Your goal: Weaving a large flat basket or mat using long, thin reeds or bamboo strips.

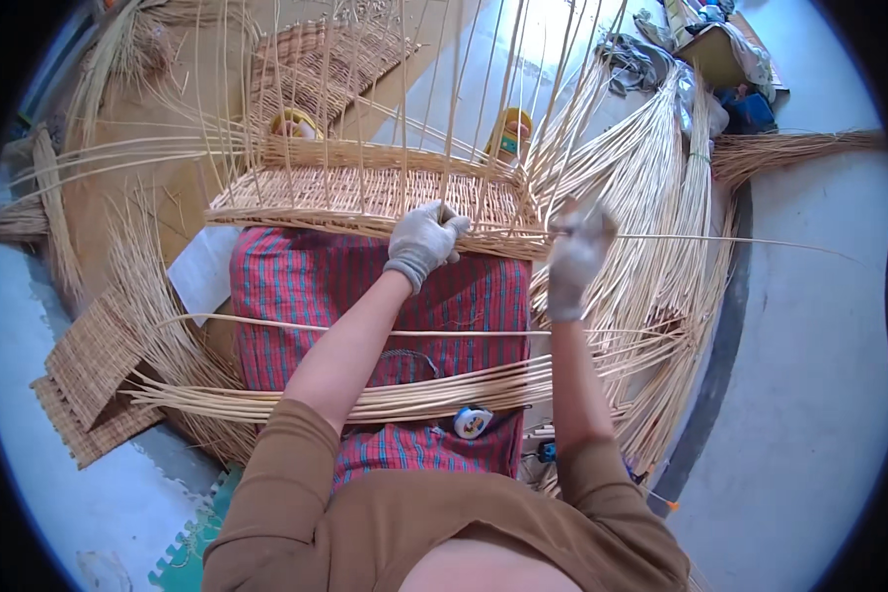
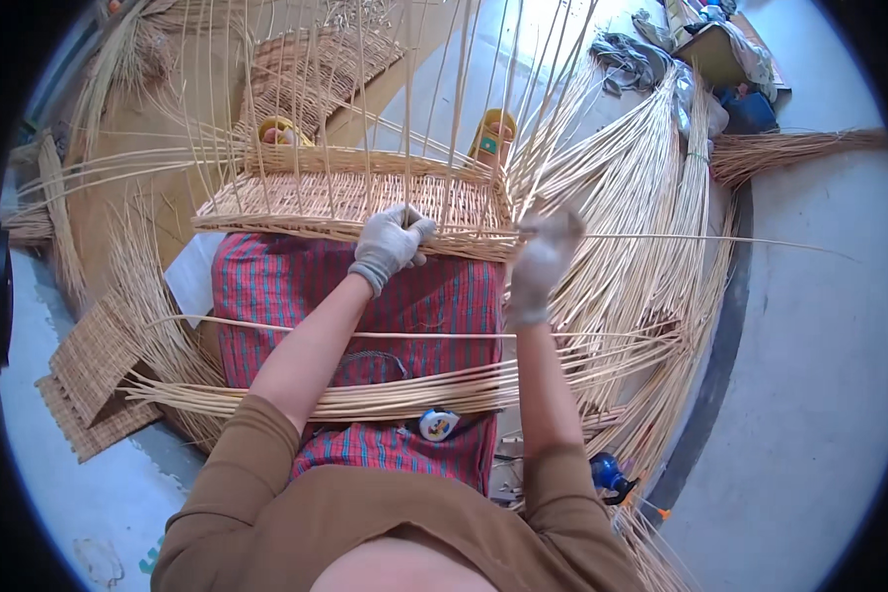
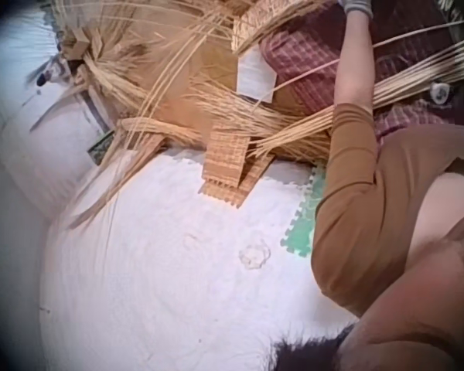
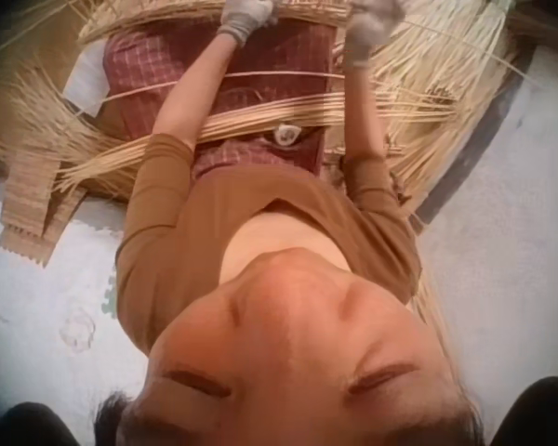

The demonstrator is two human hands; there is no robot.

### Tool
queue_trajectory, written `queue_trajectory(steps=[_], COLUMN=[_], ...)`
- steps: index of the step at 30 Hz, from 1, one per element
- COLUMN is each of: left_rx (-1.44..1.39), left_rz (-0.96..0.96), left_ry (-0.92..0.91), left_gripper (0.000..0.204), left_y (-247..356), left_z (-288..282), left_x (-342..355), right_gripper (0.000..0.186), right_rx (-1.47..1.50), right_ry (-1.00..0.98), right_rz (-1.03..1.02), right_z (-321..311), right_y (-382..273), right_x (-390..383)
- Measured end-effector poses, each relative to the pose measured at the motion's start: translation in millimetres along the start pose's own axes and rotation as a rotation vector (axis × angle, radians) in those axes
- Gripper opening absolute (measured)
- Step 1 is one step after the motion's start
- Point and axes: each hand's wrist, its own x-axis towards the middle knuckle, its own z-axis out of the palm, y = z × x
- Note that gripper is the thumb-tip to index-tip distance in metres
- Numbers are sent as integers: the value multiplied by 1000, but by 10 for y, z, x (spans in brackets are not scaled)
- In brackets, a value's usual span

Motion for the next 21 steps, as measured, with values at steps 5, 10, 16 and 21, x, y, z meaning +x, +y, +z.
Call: queue_trajectory(steps=[5, 10, 16, 21], left_rx=[-22, 250, -303, -193], left_rz=[57, -29, 812, -33], left_ry=[17, 150, 418, -343], left_gripper=[40, 64, 25, 17], left_y=[-80, -24, 38, 211], left_z=[60, 121, 288, 837], left_x=[53, 81, -62, 244], right_gripper=[13, 11, 42, 43], right_rx=[-339, 65, -363, -689], right_ry=[195, 83, 132, -15], right_rz=[379, 238, 285, 665], right_z=[-325, 140, -706, -966], right_y=[-71, -471, -558, -306], right_x=[-298, -500, 79, 416])
